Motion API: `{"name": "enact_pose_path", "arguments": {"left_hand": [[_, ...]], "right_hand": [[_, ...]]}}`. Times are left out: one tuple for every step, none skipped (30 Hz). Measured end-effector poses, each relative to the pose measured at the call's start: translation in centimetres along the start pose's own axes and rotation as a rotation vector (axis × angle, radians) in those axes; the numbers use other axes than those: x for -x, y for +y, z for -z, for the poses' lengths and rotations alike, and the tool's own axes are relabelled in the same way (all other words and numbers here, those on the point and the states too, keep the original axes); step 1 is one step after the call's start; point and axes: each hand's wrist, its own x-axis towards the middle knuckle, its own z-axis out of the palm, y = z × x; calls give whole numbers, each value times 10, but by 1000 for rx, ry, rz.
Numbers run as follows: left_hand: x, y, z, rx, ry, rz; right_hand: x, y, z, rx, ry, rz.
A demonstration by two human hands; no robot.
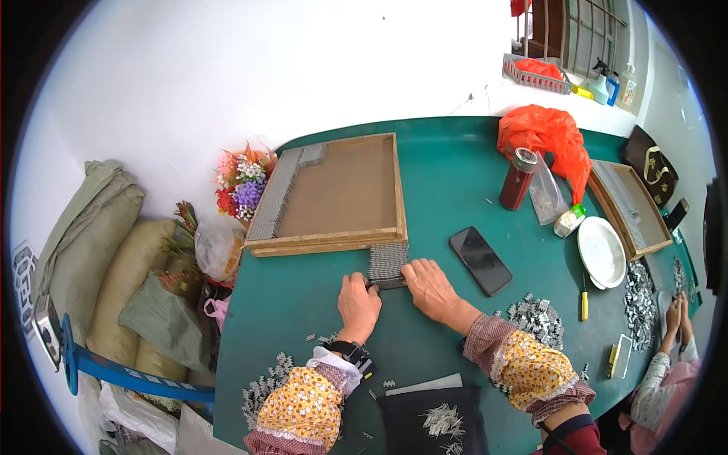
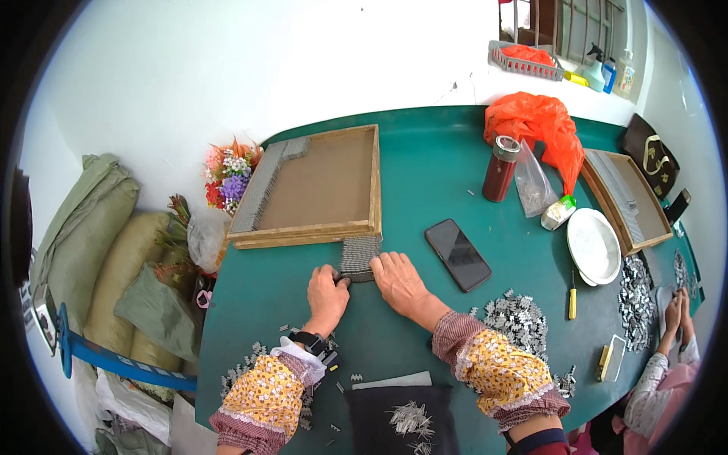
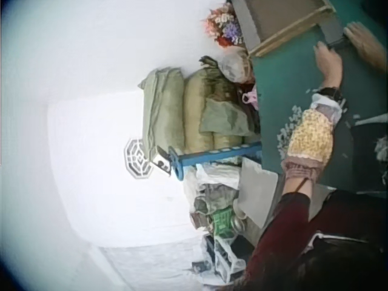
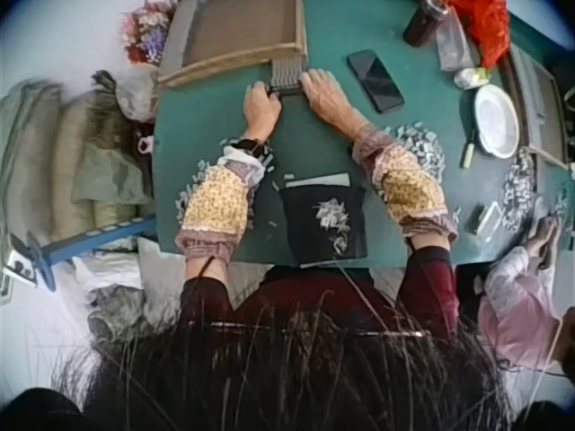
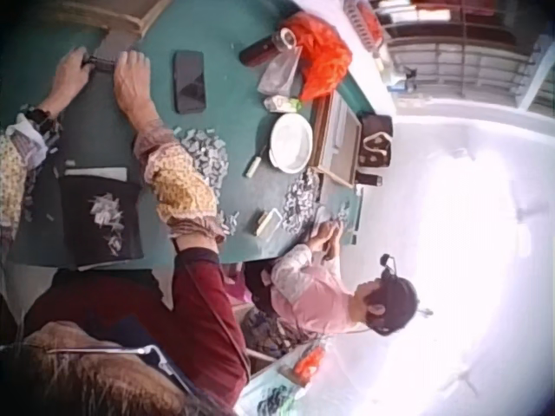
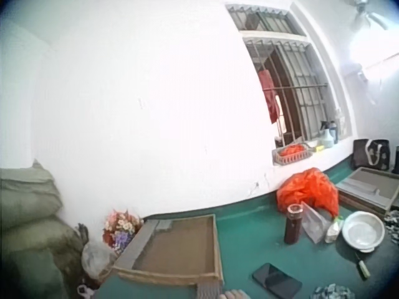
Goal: Assembling small metal hardware components at a work table.
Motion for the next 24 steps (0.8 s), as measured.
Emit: {"name": "enact_pose_path", "arguments": {"left_hand": [[-1,1,0,-1,21,24],[0,-2,-2,-1,17,26],[0,-6,-4,18,10,26],[0,-9,-6,39,6,24],[1,-14,-7,43,7,20],[2,-20,-7,47,37,0],[2,-19,-9,65,58,-28],[3,-21,-5,57,28,-33],[3,-24,2,48,-2,-39],[4,-24,6,54,-94,-25],[6,-22,13,52,-110,-34],[8,-18,19,93,-118,-48],[11,-16,30,123,-123,-56],[14,-14,38,145,-130,-58],[16,-12,46,165,-137,-56],[18,-12,59,159,-140,-76],[20,-8,71,159,-161,-97],[22,-1,79,204,-178,-101],[24,2,89,237,-187,-97],[26,4,101,236,-202,-118],[29,1,114,228,-213,-131],[32,2,130,233,-201,-126],[36,4,145,244,-193,-122],[38,6,158,240,-199,-117]], "right_hand": [[0,3,-3,-3,-5,-3],[1,5,-5,-34,1,-49],[2,6,-5,-63,8,-94],[3,6,-3,-60,9,-94],[6,4,0,-79,-13,-127],[8,3,3,-98,-34,-161],[11,5,8,-76,-32,-171],[14,5,7,-84,-12,-173],[16,6,7,-91,9,-175],[20,11,9,-110,21,-188],[25,17,18,-90,19,-211],[29,24,28,-78,48,-204],[30,30,35,-77,77,-194],[33,41,43,-51,122,-201],[39,55,51,-26,165,-207],[41,65,60,-51,135,-328],[48,80,69,-41,166,-384],[58,103,78,-28,180,-507],[66,125,80,-25,254,-547],[70,148,84,-35,267,-627],[66,159,90,-122,244,-756],[60,170,93,-149,238,-815],[56,182,97,-170,231,-877],[56,196,94,-174,224,-882]]}}
